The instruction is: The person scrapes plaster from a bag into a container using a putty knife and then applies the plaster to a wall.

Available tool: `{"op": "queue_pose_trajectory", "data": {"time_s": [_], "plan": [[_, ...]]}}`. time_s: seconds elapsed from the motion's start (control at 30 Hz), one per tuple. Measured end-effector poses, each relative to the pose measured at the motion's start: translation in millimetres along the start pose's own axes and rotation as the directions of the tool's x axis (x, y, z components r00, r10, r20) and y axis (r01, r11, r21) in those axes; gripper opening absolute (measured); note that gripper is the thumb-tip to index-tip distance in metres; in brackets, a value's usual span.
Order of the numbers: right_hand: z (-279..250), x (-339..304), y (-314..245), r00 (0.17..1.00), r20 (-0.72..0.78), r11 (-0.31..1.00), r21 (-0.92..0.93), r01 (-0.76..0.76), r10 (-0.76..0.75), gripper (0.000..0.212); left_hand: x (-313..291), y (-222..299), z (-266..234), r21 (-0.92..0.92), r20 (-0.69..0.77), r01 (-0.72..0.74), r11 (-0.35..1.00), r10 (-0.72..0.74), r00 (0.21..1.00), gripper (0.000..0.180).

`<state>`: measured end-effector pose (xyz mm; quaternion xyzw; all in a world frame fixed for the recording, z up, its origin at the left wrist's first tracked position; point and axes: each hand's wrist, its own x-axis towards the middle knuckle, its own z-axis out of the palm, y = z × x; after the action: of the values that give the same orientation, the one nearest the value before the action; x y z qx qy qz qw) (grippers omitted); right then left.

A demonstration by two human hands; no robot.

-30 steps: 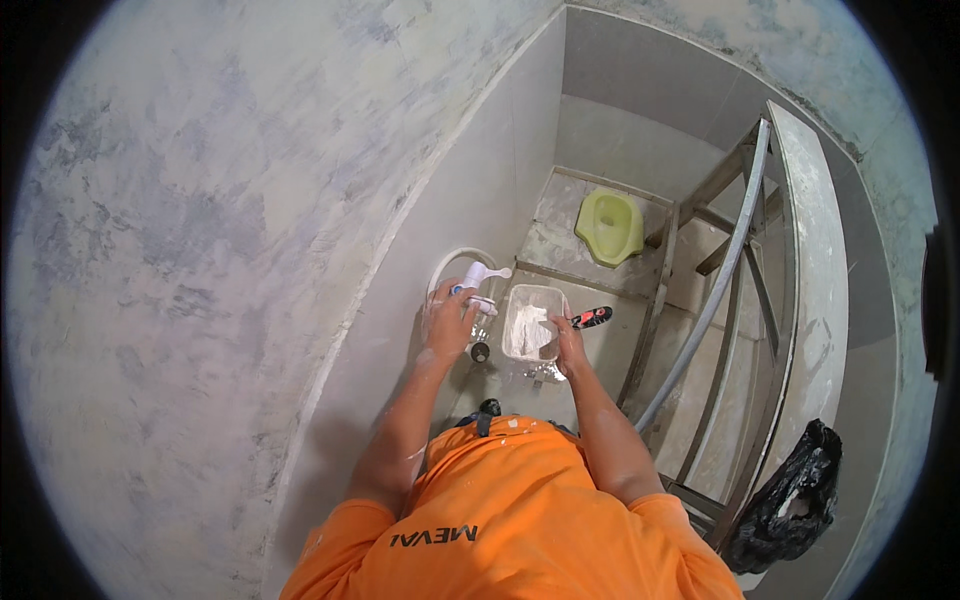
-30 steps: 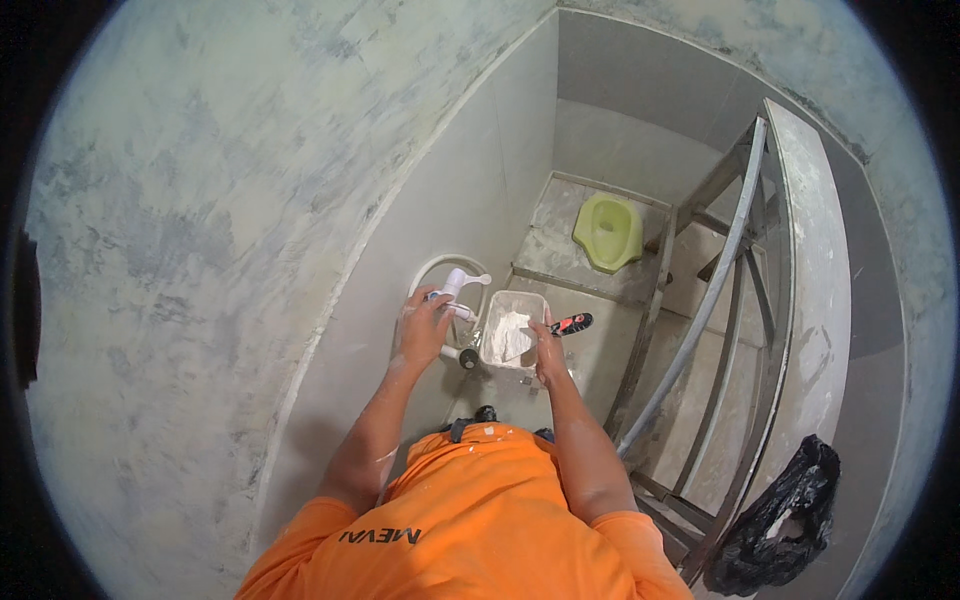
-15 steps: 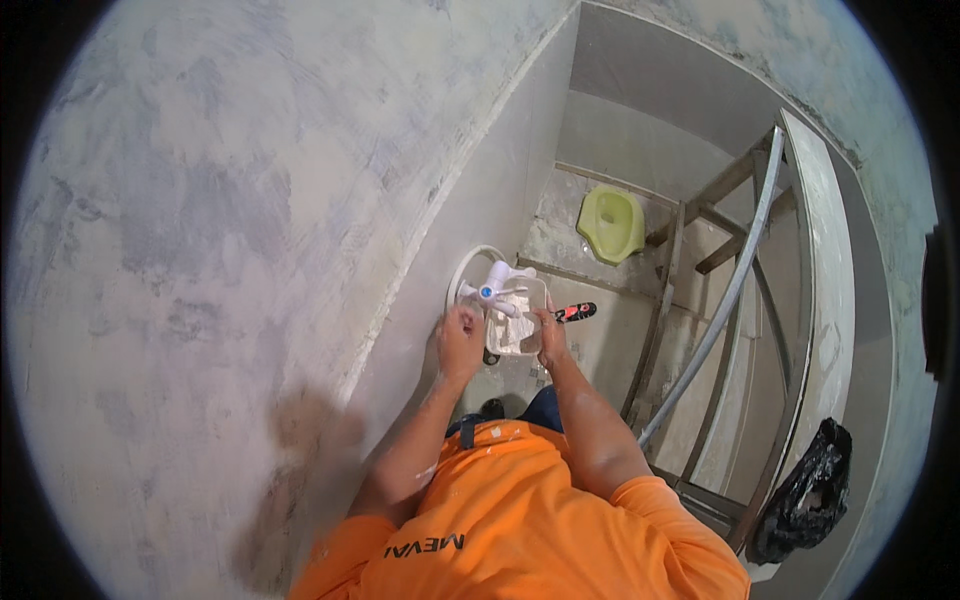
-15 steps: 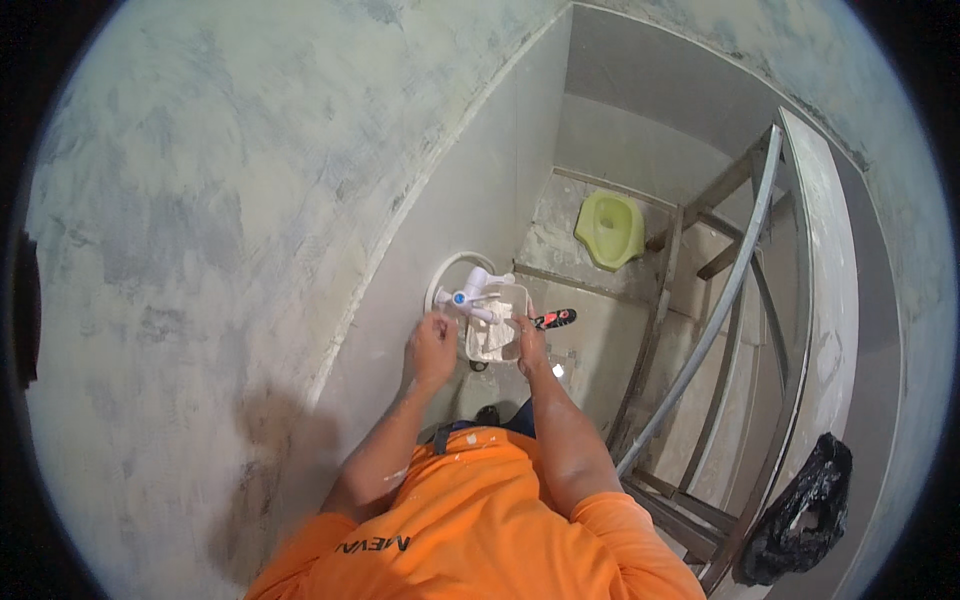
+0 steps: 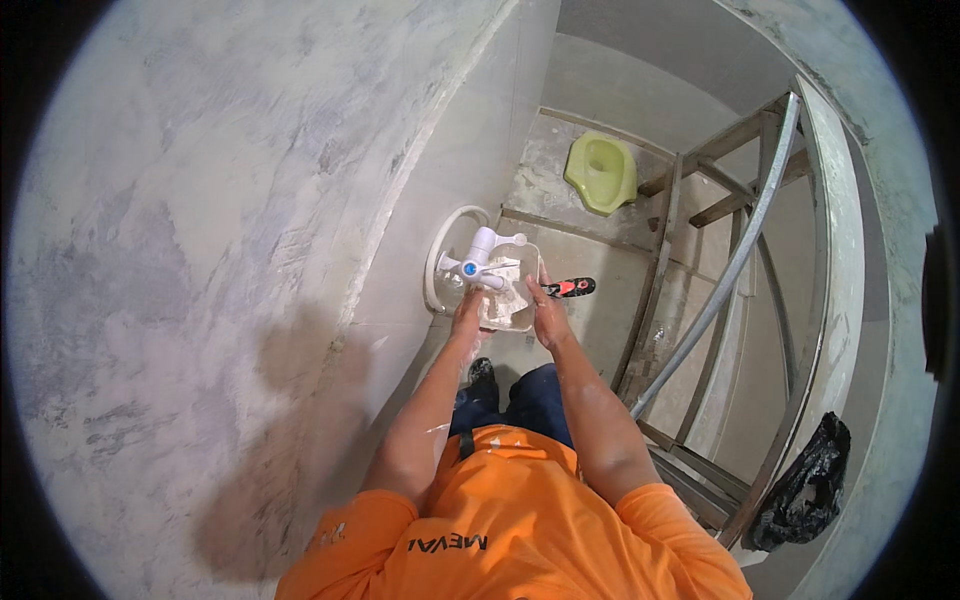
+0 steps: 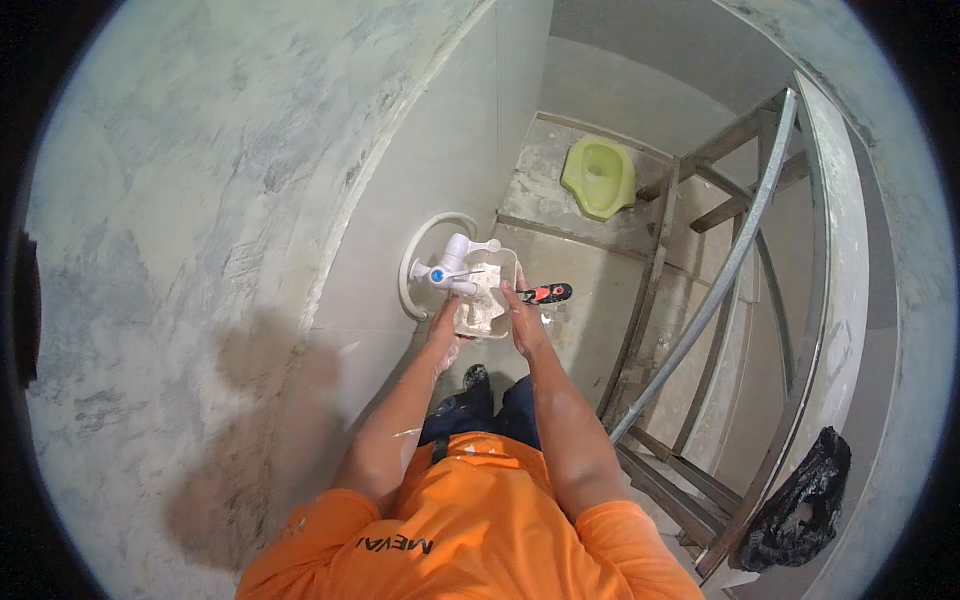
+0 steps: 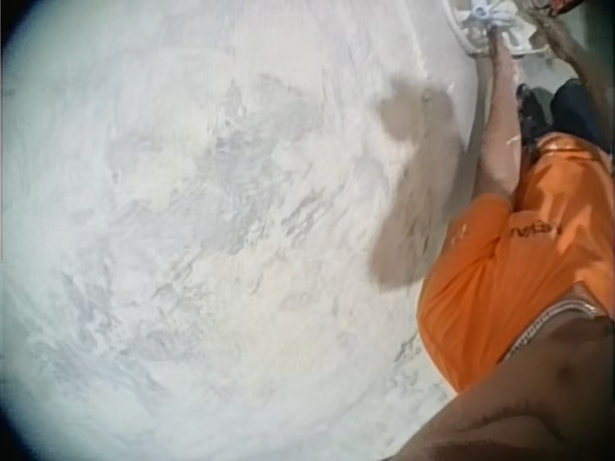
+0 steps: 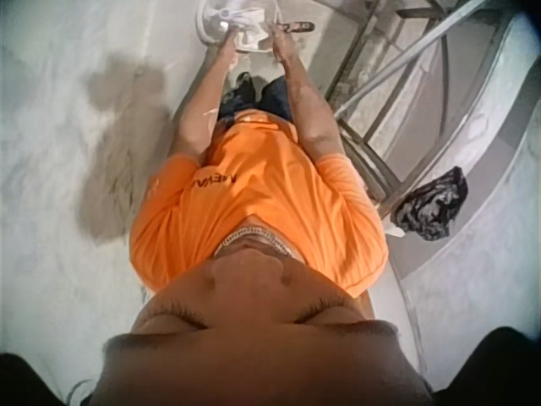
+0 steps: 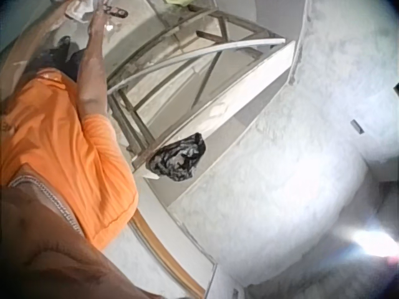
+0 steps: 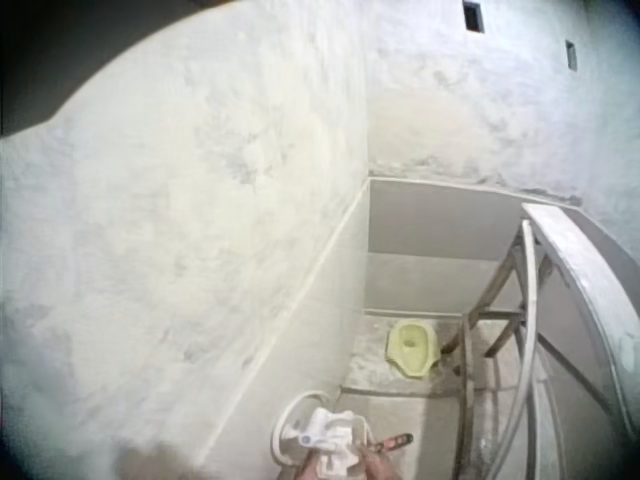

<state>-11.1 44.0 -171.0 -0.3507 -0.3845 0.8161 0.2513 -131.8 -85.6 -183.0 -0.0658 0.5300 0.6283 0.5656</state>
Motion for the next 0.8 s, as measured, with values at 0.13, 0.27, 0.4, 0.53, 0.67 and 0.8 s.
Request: {"op": "queue_pose_trajectory", "data": {"time_s": [0.13, 0.27, 0.4, 0.53, 0.67, 0.8], "plan": [[-17.5, -21.5, -28.9, 0.985, -0.169, 0.969, -0.248, -0.015, -0.029, 0.063, 8.8, -9.0, 1.8, 0.126, -0.133, -0.082, 0.989, 0.098, 0.986, 0.059], [-39.3, -50.6, -51.6, 0.966, -0.253, 0.946, -0.323, -0.027, -0.059, 0.027, -3.6, -8.8, 11.7, 0.180, -0.125, -0.124, 0.976, 0.147, 0.981, 0.060], [-35.5, -75.5, -70.8, 0.974, -0.206, 0.767, -0.608, -0.204, 0.095, 0.021, 5.0, -21.5, 0.1, 0.477, -0.074, -0.258, 0.840, 0.331, 0.941, 0.055], [-25.2, -83.1, -77.7, 0.985, -0.099, 0.304, -0.943, -0.139, 0.142, 0.035, 4.4, -30.5, 4.1, 0.529, 0.026, -0.285, 0.799, 0.320, 0.947, 0.064], [21.6, -91.5, -115.4, 0.992, -0.118, -0.021, -0.993, -0.117, 0.045, 0.036, 17.4, -49.9, -4.9, 0.372, -0.137, -0.197, 0.907, 0.263, 0.955, 0.069], [24.3, -77.7, -105.0, 0.969, -0.153, -0.053, -0.985, -0.166, -0.194, 0.033, 16.7, -54.9, 2.4, 0.278, -0.092, -0.182, 0.943, 0.215, 0.972, 0.063]]}}
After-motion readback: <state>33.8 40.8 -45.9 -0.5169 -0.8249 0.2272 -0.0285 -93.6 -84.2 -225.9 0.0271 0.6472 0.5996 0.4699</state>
